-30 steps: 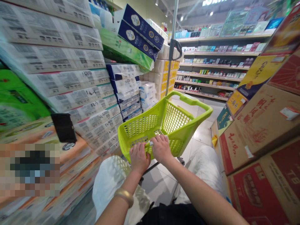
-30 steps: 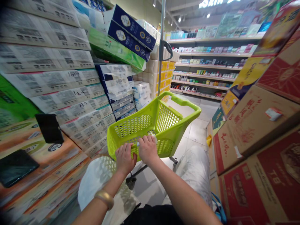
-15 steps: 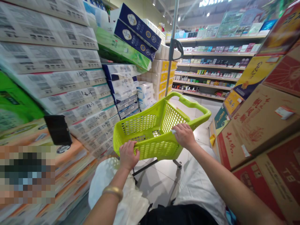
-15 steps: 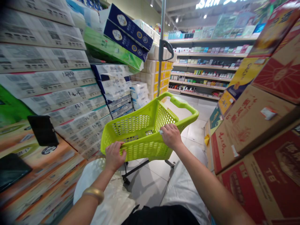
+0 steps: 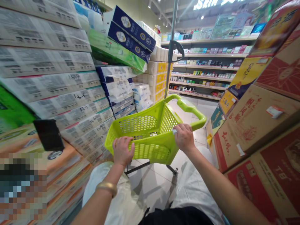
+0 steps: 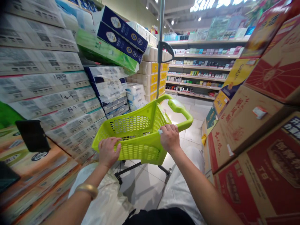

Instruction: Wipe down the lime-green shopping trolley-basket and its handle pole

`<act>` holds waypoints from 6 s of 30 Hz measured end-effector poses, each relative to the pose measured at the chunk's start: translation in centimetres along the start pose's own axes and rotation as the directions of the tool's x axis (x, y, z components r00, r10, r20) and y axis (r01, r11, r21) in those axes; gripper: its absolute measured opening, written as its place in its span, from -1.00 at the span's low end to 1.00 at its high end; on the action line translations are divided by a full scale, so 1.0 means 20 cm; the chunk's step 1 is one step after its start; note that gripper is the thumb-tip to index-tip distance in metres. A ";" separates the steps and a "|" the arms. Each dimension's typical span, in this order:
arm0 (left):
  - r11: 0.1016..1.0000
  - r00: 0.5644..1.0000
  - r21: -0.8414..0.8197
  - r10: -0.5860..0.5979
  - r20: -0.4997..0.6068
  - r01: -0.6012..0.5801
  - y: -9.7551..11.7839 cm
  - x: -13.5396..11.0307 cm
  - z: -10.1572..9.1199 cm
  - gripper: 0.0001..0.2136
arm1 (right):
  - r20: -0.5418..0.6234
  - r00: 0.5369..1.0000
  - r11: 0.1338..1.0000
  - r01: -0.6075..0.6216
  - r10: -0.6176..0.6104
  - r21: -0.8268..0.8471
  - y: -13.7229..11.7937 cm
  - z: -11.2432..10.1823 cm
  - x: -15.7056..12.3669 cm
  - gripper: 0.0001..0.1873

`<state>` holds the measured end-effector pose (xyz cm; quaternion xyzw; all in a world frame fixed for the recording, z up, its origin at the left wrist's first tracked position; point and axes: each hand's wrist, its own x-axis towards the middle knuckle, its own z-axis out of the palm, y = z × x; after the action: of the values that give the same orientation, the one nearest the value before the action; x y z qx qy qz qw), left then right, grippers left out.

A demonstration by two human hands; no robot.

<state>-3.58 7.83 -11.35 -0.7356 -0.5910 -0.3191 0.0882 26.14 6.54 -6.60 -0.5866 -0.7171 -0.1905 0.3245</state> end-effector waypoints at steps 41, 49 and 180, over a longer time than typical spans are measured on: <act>0.922 0.992 -0.382 0.100 0.078 -0.063 0.54 0.03 0.09 -0.80 | 0.011 0.999 0.998 0.042 -0.043 0.056 -0.30 -0.10 -0.06 -0.80; 0.920 0.994 -0.388 0.089 0.061 -0.059 0.52 0.02 0.09 -0.77 | -0.178 0.969 0.985 -0.165 0.171 0.048 -0.01 -0.27 -0.03 -0.75; 0.886 0.993 -0.456 0.110 0.038 -0.081 0.44 0.00 0.06 -0.86 | 0.004 0.999 0.999 -0.044 0.044 0.021 -0.15 -0.31 -0.03 -0.84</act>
<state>5.04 5.94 -10.06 -0.7737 -0.4657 -0.4203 -0.0887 24.87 1.31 -2.20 -0.5991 -0.7067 -0.1745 0.3335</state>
